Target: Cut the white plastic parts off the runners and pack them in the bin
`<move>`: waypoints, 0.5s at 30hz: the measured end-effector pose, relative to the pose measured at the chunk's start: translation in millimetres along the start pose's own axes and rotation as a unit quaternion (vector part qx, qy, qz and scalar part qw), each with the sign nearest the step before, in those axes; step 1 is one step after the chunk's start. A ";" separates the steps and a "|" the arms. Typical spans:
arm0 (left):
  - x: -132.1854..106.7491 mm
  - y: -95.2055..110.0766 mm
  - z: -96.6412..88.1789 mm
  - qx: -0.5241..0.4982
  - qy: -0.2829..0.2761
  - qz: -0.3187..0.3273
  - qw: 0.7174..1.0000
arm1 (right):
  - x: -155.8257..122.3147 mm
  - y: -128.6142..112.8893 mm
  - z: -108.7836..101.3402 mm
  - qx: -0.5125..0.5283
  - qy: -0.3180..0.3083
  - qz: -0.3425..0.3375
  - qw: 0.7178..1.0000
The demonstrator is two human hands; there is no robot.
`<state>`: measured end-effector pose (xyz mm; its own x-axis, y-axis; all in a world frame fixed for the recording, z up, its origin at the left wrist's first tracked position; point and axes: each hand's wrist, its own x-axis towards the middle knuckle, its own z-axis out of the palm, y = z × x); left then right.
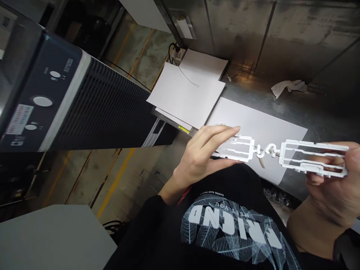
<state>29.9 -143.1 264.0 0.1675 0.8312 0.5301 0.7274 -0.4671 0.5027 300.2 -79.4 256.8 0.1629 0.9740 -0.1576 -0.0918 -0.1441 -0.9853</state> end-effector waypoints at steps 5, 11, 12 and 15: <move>-4.2 0.3 0.0 0.012 -0.052 -0.008 0.999 | 1.6 2.6 -2.9 0.037 -0.048 0.007 0.998; -4.4 -1.4 0.7 0.022 -0.063 -0.019 0.998 | -0.1 -3.2 -0.4 0.063 -0.082 0.009 0.995; -4.3 -1.8 0.8 0.025 -0.061 -0.019 0.998 | -0.5 -4.7 0.5 0.066 -0.084 0.010 0.994; -4.4 -2.9 0.8 0.018 -0.065 -0.025 0.997 | -0.1 -7.6 2.2 0.077 -0.089 0.007 0.993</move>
<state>27.6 -145.2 259.6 0.2137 0.8859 0.4117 0.7596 -0.4157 0.5002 298.7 -78.1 264.4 -0.0153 0.9896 -0.1429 -0.2443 -0.1423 -0.9592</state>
